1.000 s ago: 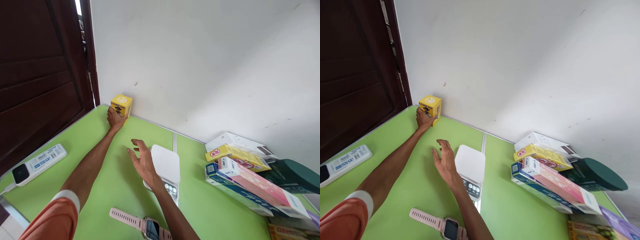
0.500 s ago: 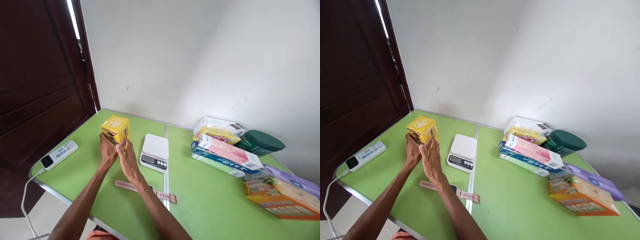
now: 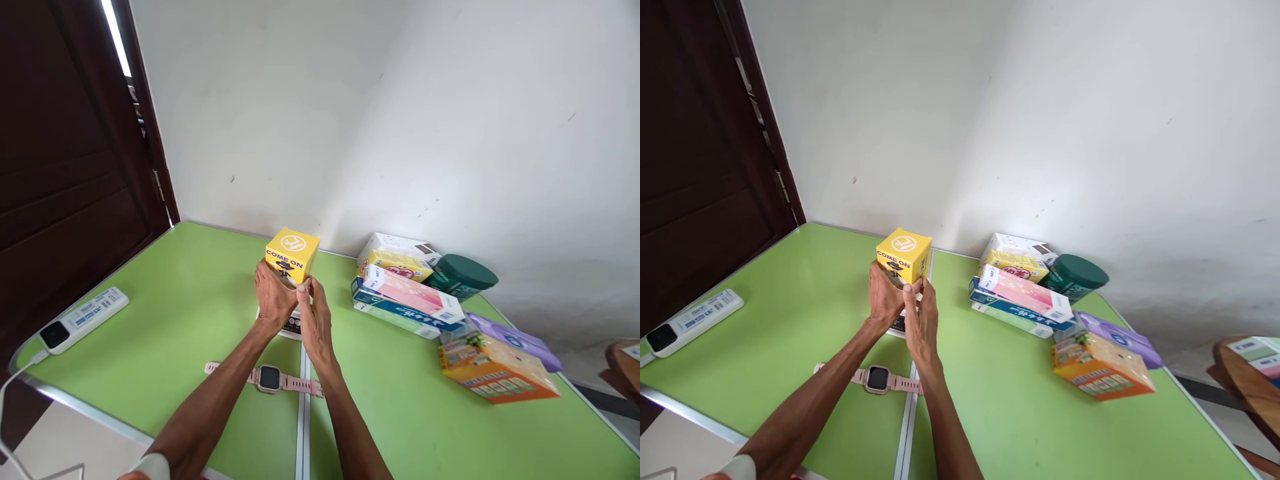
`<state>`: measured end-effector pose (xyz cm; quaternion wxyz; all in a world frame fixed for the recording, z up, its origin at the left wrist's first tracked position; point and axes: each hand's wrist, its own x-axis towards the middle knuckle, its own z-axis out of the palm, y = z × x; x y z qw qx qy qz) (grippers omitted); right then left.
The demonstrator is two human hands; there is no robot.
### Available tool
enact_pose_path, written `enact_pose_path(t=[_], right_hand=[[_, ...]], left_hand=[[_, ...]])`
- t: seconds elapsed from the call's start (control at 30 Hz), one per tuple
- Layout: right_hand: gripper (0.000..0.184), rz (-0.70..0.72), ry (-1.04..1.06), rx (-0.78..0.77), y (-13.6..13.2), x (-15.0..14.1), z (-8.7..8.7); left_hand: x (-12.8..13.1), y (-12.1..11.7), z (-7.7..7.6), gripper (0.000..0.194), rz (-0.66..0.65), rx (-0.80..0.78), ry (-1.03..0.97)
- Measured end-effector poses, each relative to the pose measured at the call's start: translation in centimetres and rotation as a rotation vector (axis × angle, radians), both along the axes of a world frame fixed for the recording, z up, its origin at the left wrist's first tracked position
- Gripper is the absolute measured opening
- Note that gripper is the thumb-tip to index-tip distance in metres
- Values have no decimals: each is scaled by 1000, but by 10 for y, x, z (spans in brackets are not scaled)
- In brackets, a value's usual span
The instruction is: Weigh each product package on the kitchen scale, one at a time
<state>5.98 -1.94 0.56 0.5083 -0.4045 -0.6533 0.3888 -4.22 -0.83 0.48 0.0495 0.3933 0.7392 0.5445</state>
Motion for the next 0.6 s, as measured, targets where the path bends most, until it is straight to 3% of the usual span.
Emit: enact_pose_path(t=[0.17,0.27,0.43,0.6], right_hand=[[61,34,121,-108,9,7,-7],[70,67,177,-140,18,13,-18],[94,-97,162,-187,37,30,-54],[102,-232,131,-203,50,32,-85]], left_hand=[[13,4,-10,87,36,-39,30],[5,-1,-12,86,-27,19,20],[-45,-16,-29,58,-163,124,-171],[-96,-13,-63,65,-70,121,-328]])
